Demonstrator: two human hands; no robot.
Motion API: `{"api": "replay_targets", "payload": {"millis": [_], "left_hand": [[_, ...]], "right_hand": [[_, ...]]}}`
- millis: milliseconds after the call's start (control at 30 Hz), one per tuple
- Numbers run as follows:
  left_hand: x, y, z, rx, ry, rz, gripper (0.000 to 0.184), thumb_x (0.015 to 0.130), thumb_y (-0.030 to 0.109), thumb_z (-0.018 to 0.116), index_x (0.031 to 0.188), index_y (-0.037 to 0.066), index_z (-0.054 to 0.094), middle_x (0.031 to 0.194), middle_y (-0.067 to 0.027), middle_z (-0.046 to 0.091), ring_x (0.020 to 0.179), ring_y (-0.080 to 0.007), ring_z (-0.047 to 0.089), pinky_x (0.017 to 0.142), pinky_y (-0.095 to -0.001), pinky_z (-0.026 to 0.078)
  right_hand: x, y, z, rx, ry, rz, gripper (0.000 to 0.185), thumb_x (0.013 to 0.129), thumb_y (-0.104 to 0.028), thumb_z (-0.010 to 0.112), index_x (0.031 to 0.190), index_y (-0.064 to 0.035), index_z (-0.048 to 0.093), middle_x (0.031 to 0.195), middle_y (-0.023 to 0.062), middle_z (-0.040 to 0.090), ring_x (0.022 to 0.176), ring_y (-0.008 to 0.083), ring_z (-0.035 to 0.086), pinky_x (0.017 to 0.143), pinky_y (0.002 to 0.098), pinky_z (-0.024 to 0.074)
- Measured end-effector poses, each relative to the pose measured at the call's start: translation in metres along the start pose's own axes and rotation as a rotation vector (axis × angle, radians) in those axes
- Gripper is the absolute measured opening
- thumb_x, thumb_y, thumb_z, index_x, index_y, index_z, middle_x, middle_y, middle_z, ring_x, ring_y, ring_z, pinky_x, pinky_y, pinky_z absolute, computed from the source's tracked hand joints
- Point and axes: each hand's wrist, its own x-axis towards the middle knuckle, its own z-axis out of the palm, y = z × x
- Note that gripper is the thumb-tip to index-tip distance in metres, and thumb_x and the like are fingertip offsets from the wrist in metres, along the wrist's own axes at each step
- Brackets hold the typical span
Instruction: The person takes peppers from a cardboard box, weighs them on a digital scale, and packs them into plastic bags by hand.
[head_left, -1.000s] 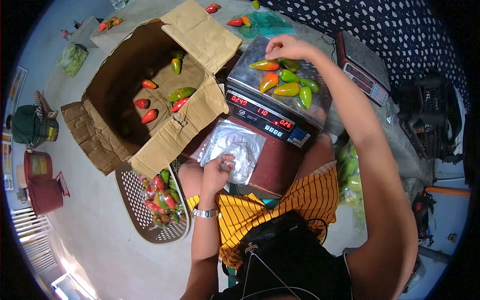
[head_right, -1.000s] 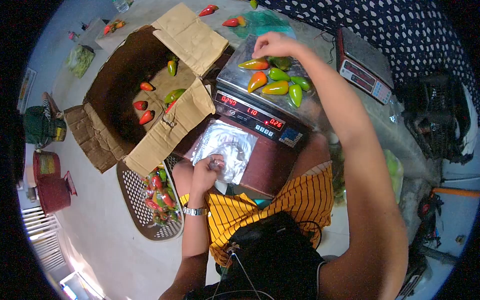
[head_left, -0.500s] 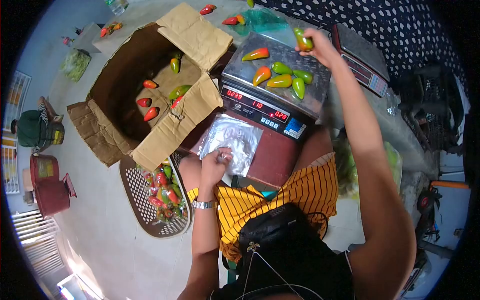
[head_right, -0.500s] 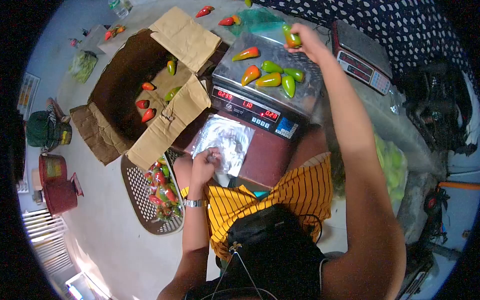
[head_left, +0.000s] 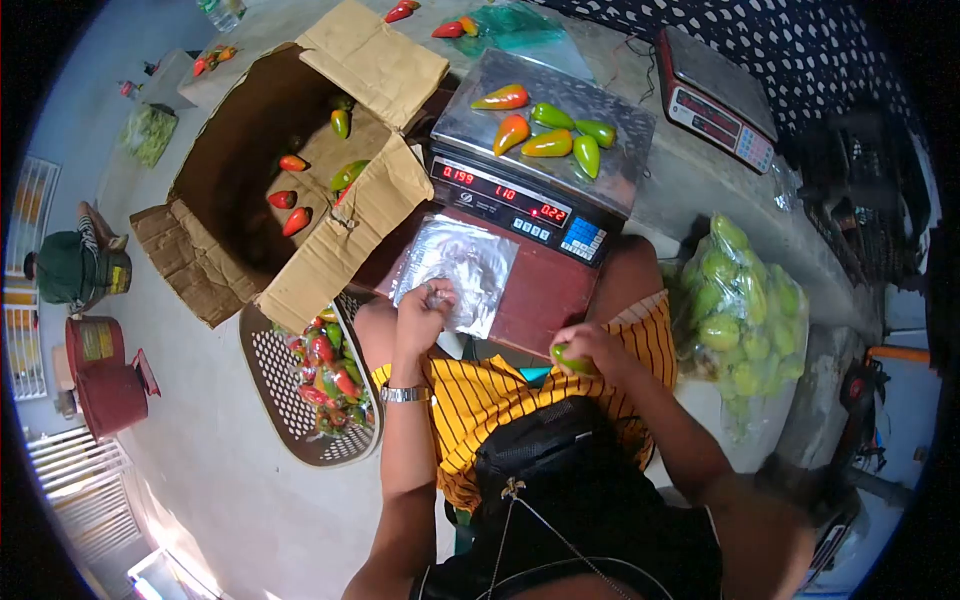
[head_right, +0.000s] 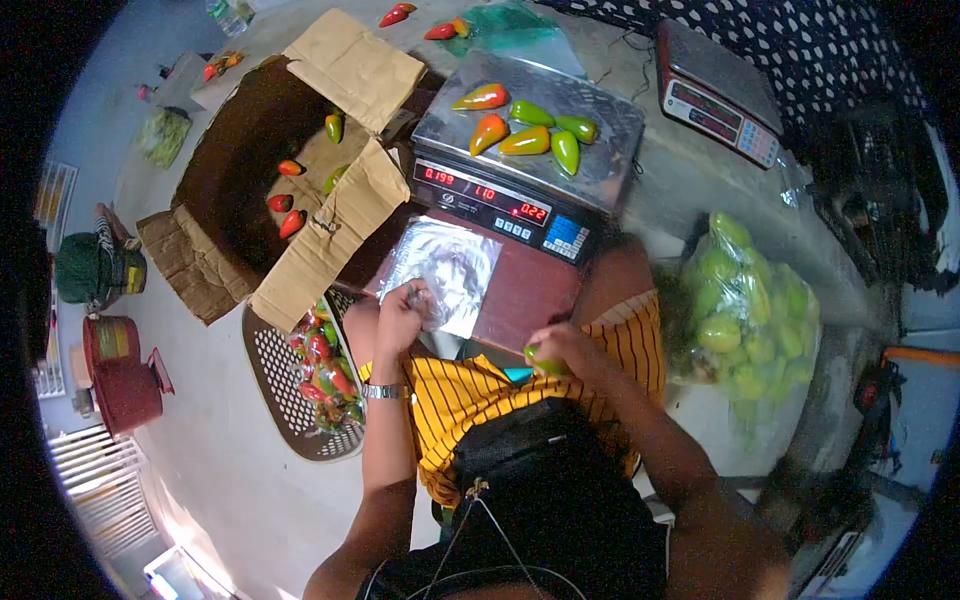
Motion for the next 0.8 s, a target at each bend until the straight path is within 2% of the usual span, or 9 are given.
{"api": "replay_targets", "payload": {"millis": [133,200,267,300,367,467,567,667,800], "left_hand": [[-0.001,0.006,-0.003,0.012,0.016,-0.014,0.025,0.090,-0.010,0.061,0.113,-0.003,0.068,0.093,-0.0006,0.070,0.085,-0.0065,0.062,0.076,-0.0202,0.049],[-0.003,0.004,-0.003,-0.034,0.019,-0.009,0.025,0.089,-0.010,0.061,0.113,-0.003,0.068,0.093,-0.0004,0.070,0.084,-0.0067,0.062,0.075,-0.0203,0.049],[-0.003,-0.002,0.000,-0.036,0.038,0.038,0.025,0.089,-0.009,0.061,0.113,-0.003,0.068,0.093,-0.0003,0.070,0.084,-0.0067,0.062,0.073,-0.0204,0.049],[-0.003,0.000,0.000,-0.036,0.024,0.052,0.024,0.090,-0.009,0.061,0.112,-0.003,0.069,0.092,0.0001,0.069,0.083,-0.0064,0.061,0.072,-0.0204,0.048],[-0.004,0.007,-0.002,-0.011,0.016,0.024,0.023,0.090,-0.009,0.061,0.111,-0.003,0.069,0.092,0.0001,0.069,0.083,-0.0064,0.061,0.073,-0.0204,0.048],[-0.003,0.009,-0.001,-0.016,0.021,-0.017,0.022,0.090,-0.009,0.061,0.109,-0.003,0.070,0.092,0.0002,0.069,0.083,-0.0063,0.061,0.073,-0.0205,0.048],[-0.002,0.004,-0.001,-0.056,0.016,0.000,0.021,0.090,-0.008,0.062,0.108,-0.003,0.071,0.091,0.0000,0.069,0.083,-0.0064,0.061,0.074,-0.0208,0.049],[-0.001,-0.002,-0.002,-0.064,0.007,0.019,0.021,0.090,-0.008,0.062,0.109,-0.003,0.071,0.091,-0.0006,0.069,0.084,-0.0065,0.061,0.075,-0.0212,0.049],[-0.001,-0.005,-0.001,-0.021,0.018,0.036,0.023,0.090,-0.009,0.061,0.109,-0.004,0.070,0.093,-0.0014,0.070,0.086,-0.0069,0.062,0.078,-0.0217,0.050]], "right_hand": [[0.031,-0.017,-0.013,0.009,0.146,-0.062,0.022,0.091,-0.024,0.065,0.096,-0.0024,0.066,0.083,0.0057,0.067,0.064,0.0157,0.064,0.063,0.0271,0.0531],[0.042,-0.051,-0.026,0.072,0.355,0.140,0.016,0.093,-0.018,0.064,0.097,-0.0027,0.065,0.082,0.0059,0.067,0.060,0.0163,0.064,0.062,0.0261,0.0532],[0.048,-0.061,-0.053,0.324,0.418,0.014,0.011,0.094,-0.013,0.063,0.099,-0.0032,0.064,0.082,0.0056,0.065,0.060,0.0155,0.062,0.061,0.0275,0.0524],[0.063,-0.031,-0.073,0.228,0.607,-0.219,0.009,0.093,-0.012,0.065,0.096,-0.0040,0.063,0.078,0.0043,0.063,0.058,0.0149,0.060,0.059,0.0283,0.0509],[0.078,-0.016,-0.112,0.169,0.729,-0.443,0.013,0.091,-0.014,0.070,0.095,-0.0053,0.061,0.075,0.0035,0.062,0.059,0.0139,0.059,0.058,0.0291,0.0492],[0.062,-0.080,-0.150,0.276,0.618,-0.299,0.019,0.089,-0.018,0.074,0.096,-0.0069,0.060,0.080,0.0050,0.062,0.068,0.0133,0.060,0.060,0.0294,0.0495],[0.062,-0.095,-0.158,0.290,0.651,0.003,0.023,0.091,-0.020,0.073,0.105,-0.0075,0.059,0.093,0.0072,0.060,0.082,0.0141,0.061,0.064,0.0300,0.0513],[0.067,-0.096,-0.132,0.428,0.708,-0.031,0.024,0.088,-0.018,0.073,0.104,-0.0062,0.059,0.090,0.0058,0.060,0.082,0.0157,0.061,0.066,0.0307,0.0505],[0.067,-0.085,-0.121,0.657,0.597,-0.068,0.037,0.083,-0.013,0.070,0.116,-0.0044,0.056,0.093,0.0054,0.060,0.085,0.0183,0.061,0.074,0.0322,0.0508]]}}
